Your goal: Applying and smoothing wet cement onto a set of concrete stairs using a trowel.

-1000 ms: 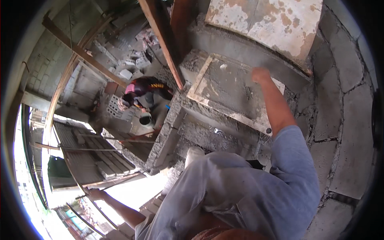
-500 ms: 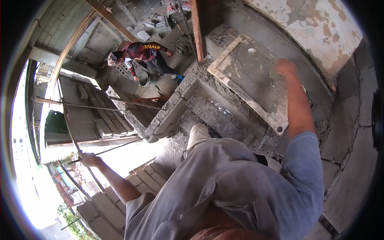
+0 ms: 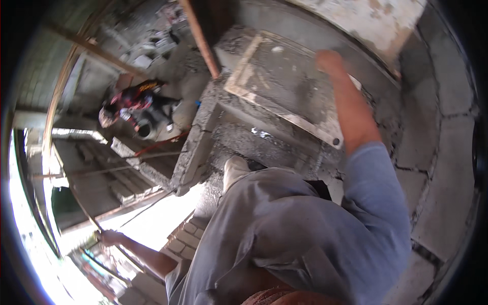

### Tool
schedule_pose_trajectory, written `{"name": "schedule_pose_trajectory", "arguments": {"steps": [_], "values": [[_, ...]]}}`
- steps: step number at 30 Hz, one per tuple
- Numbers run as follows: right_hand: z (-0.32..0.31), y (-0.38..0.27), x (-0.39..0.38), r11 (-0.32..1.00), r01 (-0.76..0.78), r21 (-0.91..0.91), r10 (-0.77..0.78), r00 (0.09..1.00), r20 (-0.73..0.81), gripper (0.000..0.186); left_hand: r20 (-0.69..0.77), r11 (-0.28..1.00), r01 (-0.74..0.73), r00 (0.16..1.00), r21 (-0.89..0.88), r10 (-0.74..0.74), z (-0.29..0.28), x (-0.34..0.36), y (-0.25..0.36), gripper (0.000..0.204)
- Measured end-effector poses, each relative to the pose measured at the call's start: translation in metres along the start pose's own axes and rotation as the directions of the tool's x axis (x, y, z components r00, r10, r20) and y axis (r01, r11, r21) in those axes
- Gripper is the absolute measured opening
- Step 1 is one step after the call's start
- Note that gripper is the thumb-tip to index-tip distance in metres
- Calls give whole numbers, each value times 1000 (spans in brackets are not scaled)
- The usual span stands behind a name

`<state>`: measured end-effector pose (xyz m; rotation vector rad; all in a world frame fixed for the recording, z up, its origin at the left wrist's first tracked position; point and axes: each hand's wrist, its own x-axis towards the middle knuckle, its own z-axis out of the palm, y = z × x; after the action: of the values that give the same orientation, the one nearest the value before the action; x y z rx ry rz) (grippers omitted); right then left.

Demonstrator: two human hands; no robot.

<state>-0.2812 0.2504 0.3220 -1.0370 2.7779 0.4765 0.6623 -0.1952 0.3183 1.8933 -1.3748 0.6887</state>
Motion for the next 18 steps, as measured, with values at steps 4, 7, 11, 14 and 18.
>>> {"name": "schedule_pose_trajectory", "arguments": {"steps": [4, 7, 11, 14, 18], "values": [[-12, 4, -13, 995, -96, 24, 95, 995, 41, 21, -102, 992, -127, 987, 6, 127, -16, -10, 38, 16], [-17, 3, -23, 986, -142, 83, 139, 989, 46, 20, 99, 912, 276, 961, -304, -258, -33, -19, 85, 22], [-7, 8, -10, 979, -148, 142, 142, 989, 51, 25, 33, 940, 183, 983, -288, -181, -25, -7, 30, 34], [-9, 22, -26, 989, -142, 45, 136, 984, 110, 26, 70, 858, 242, 969, -454, -236, -20, -27, 84, 34], [-12, 5, -14, 995, -68, 67, 64, 996, 55, 25, -133, 995, 73, 988, -73, -83, -8, 7, -13, 28]]}}
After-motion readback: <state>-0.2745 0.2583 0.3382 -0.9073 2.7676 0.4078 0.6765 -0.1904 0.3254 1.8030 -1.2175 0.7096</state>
